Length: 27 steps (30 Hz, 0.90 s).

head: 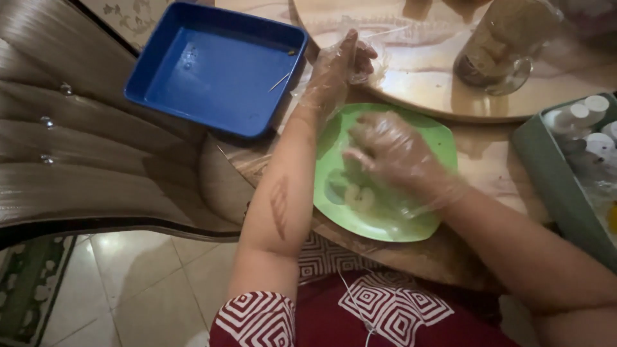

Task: Kneading a small ball of dough on a green plate using both hands.

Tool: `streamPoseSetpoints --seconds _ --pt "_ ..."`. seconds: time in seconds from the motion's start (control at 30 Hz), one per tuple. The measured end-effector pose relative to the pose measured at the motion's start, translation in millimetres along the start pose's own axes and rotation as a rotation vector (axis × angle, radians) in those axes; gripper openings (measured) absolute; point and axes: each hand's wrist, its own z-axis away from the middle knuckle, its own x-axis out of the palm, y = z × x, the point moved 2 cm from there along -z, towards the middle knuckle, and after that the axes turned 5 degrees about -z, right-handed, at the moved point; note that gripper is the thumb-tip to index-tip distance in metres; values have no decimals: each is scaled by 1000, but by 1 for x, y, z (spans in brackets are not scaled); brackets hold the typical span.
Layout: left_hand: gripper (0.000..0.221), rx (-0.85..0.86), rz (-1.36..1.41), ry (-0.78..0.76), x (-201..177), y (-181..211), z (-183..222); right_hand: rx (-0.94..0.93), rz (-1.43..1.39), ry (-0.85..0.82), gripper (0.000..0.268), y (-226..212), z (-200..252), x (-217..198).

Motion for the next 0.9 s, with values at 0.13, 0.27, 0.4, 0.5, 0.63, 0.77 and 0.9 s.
streamPoseSetpoints --seconds 0.13,0.27,0.4,0.5,0.63,0.77,0.9 --pt "52 -26 116 -28 0 0 1 -127 721 -68 42 12 3 34" --pt "56 -15 61 -44 0 3 3 -6 409 84 32 24 -1 40" --pt "53 -13 69 -47 0 7 6 331 -390 111 34 -16 -12 12" --pt "59 -19 30 -27 0 7 6 670 -309 -62 67 -63 -6 -12" --pt "60 -26 24 -32 0 9 9 259 -84 -53 38 2 -14 8" --pt "61 -12 35 -32 1 4 7 -250 416 70 16 52 -20 25" --pt "64 -43 -20 -23 1 10 10 -389 327 194 22 50 -9 16"
